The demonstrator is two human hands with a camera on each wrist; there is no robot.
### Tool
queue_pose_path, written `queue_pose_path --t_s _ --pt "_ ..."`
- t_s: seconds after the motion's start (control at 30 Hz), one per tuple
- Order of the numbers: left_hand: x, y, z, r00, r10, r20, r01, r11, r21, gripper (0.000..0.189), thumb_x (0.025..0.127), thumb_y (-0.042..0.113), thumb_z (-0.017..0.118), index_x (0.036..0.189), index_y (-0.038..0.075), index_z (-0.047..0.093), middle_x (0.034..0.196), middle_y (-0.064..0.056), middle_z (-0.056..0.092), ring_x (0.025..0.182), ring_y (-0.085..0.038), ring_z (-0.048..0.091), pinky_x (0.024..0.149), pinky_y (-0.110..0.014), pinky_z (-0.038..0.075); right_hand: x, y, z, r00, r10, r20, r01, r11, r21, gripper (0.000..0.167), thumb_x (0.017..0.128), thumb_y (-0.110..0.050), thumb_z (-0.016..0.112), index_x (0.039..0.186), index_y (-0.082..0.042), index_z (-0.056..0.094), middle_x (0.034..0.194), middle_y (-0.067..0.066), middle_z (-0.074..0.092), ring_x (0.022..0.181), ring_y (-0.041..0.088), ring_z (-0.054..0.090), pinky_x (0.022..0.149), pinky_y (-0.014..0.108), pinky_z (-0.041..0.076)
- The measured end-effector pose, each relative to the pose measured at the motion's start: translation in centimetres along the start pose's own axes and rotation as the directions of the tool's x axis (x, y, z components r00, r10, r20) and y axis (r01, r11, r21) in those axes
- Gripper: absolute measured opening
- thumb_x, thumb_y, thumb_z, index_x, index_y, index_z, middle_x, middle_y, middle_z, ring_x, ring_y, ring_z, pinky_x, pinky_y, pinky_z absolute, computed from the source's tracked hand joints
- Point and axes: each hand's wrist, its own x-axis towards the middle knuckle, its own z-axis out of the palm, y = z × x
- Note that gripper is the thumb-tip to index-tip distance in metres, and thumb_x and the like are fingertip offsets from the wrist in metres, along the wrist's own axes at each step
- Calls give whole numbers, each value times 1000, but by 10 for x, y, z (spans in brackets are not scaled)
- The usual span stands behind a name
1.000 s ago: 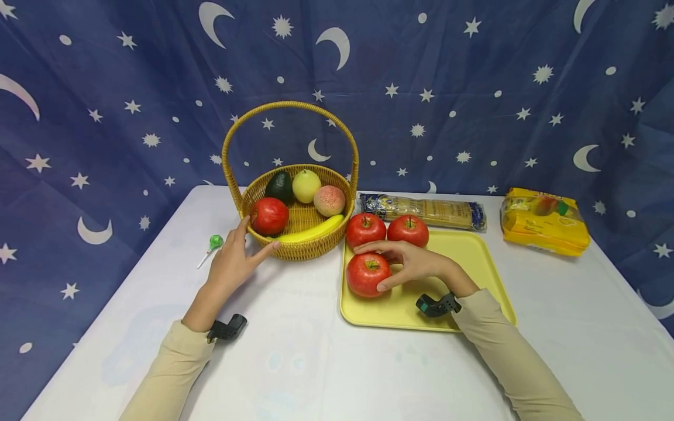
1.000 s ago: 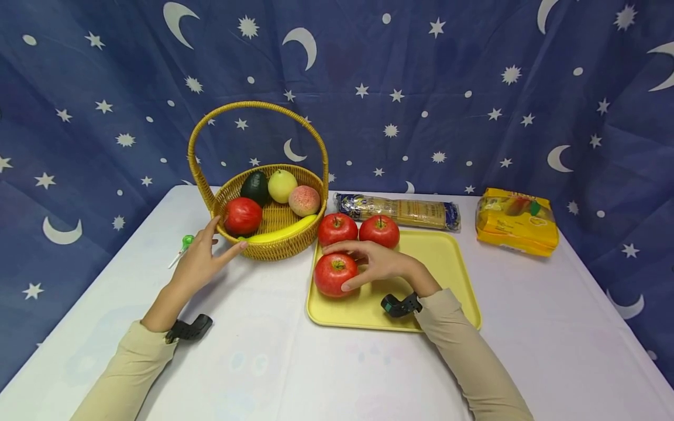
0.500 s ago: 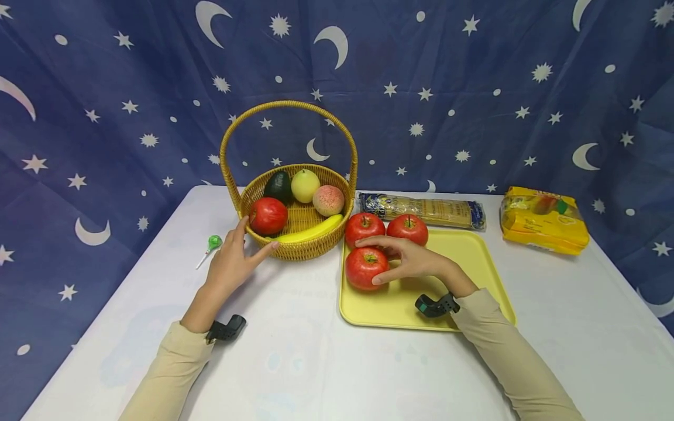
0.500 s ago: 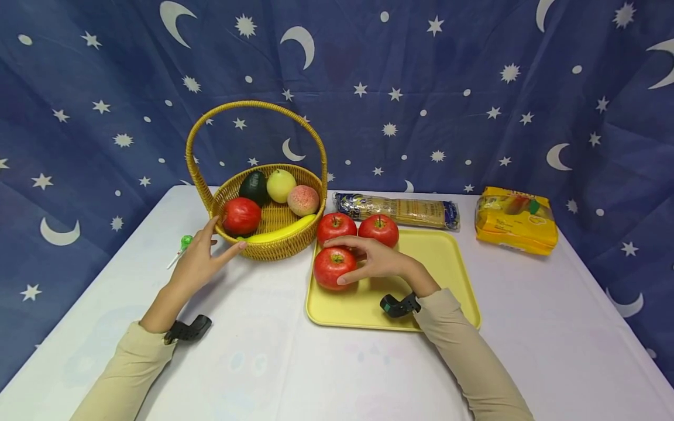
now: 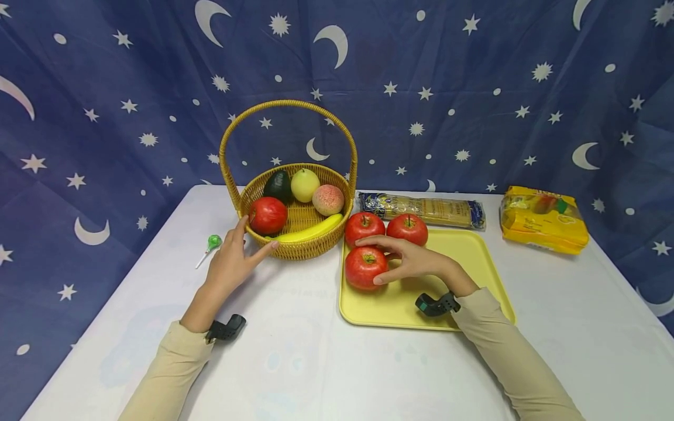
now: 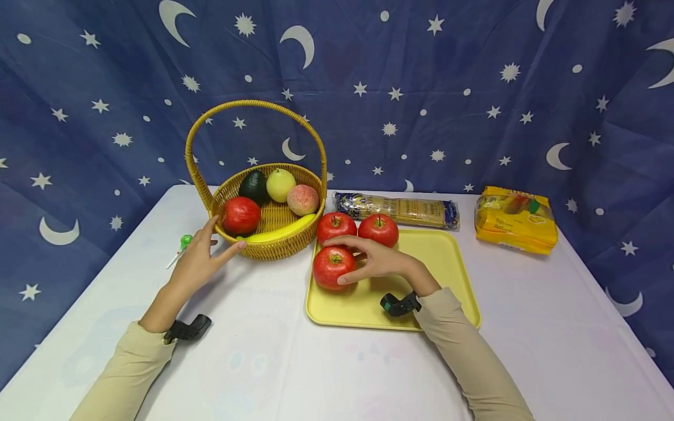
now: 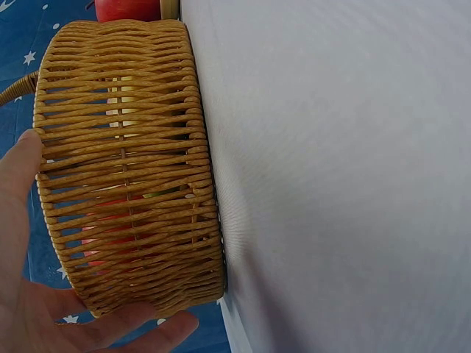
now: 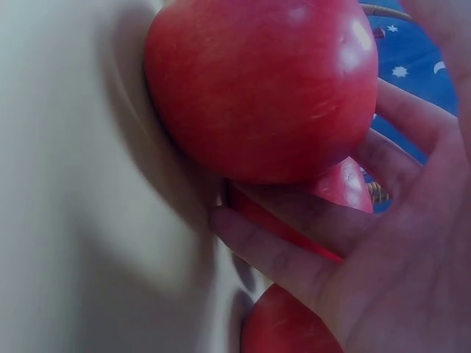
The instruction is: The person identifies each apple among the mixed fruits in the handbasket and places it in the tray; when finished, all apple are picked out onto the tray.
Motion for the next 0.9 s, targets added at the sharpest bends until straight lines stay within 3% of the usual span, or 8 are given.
queue_pose_path --t_s 0.53,0.9 --pt "0 0 0 1000 4 -7 -4 1000 4 102 86 65 60 155 4 16 145 -31 36 122 -46 50 95 -63 43 0 -3 -4 999 -30 -27 30 1000 4 71 83 -16 78 144 -9 44 146 15 44 127 35 51 105 52 40" --pt "-1 2 1 1000 9 -10 -9 1000 0 102 87 65 59 155 4 15 145 -31 37 122 -46 50 94 -62 44 -4 -8 -9 994 -69 -85 67 997 -24 64 84 -14 78 140 -4 48 140 14 52 123 35 53 102 52 44"
